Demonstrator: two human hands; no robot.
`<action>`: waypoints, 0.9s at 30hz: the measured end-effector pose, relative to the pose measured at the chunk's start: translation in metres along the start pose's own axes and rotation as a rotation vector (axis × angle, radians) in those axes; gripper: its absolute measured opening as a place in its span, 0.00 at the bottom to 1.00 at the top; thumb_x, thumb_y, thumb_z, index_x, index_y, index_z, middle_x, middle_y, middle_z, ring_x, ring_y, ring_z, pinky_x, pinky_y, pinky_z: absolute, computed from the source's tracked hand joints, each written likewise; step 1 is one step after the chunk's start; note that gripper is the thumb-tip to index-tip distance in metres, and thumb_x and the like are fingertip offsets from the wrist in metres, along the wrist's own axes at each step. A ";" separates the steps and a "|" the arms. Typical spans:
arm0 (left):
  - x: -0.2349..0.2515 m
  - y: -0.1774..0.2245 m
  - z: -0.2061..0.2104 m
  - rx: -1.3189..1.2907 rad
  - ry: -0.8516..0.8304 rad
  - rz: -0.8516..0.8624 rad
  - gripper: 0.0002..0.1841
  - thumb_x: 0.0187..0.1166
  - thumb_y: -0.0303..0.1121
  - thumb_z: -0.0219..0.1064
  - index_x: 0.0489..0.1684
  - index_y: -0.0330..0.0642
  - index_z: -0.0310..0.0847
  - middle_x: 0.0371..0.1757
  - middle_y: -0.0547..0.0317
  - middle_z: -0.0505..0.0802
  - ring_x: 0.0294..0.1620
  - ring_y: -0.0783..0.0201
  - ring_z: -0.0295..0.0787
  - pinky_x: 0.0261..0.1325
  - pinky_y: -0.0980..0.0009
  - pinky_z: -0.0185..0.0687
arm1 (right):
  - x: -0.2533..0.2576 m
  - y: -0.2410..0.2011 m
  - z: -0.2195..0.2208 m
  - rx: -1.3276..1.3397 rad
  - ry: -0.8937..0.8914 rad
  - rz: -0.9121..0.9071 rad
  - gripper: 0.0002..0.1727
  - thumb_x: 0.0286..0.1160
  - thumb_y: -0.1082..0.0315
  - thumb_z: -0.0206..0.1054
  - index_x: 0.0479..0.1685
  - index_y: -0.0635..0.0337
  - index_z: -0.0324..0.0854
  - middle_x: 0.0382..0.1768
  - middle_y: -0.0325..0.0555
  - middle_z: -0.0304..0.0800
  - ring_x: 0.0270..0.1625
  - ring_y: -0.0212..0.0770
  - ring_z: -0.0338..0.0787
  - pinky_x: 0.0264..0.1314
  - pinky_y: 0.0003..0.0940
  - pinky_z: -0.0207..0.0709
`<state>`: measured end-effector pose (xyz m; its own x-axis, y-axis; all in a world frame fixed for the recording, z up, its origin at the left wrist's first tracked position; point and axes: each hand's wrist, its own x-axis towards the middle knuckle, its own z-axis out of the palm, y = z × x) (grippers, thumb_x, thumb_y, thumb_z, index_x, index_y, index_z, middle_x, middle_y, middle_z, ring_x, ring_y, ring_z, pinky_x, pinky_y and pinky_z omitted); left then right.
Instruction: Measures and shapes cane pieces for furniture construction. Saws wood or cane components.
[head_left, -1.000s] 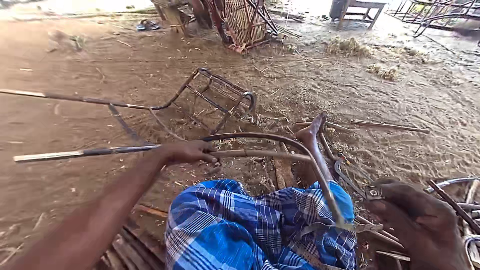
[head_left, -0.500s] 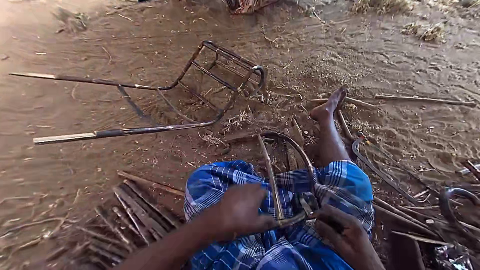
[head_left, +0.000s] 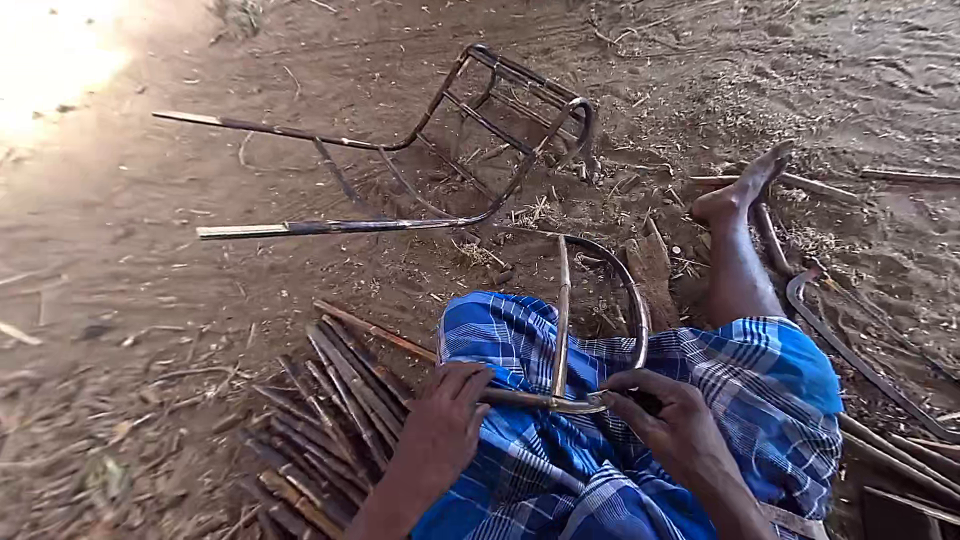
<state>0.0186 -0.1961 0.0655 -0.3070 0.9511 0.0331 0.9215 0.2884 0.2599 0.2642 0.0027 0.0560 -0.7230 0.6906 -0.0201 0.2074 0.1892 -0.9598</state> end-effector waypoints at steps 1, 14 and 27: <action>-0.003 0.014 -0.002 -0.078 0.000 0.021 0.21 0.80 0.41 0.69 0.69 0.46 0.86 0.70 0.53 0.88 0.77 0.49 0.80 0.77 0.45 0.77 | -0.001 -0.004 0.010 0.027 -0.029 0.017 0.07 0.76 0.56 0.74 0.46 0.40 0.93 0.34 0.27 0.92 0.27 0.27 0.85 0.27 0.26 0.82; -0.045 -0.013 0.004 -0.112 0.105 -0.584 0.28 0.81 0.57 0.65 0.66 0.42 0.85 0.59 0.47 0.91 0.52 0.50 0.93 0.55 0.44 0.89 | -0.013 0.008 0.064 0.000 -0.231 0.084 0.10 0.79 0.49 0.70 0.46 0.39 0.93 0.35 0.25 0.92 0.29 0.24 0.84 0.33 0.26 0.81; -0.044 0.042 0.003 -0.938 0.160 -0.394 0.35 0.63 0.45 0.86 0.73 0.49 0.79 0.67 0.54 0.86 0.58 0.51 0.91 0.51 0.58 0.99 | -0.004 -0.017 0.108 0.108 -0.281 0.092 0.08 0.79 0.54 0.72 0.42 0.44 0.93 0.42 0.26 0.94 0.38 0.23 0.89 0.43 0.25 0.86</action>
<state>0.0709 -0.2254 0.0724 -0.6385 0.7622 -0.1070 0.2133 0.3088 0.9269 0.1920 -0.0784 0.0419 -0.8613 0.4788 -0.1701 0.2200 0.0495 -0.9742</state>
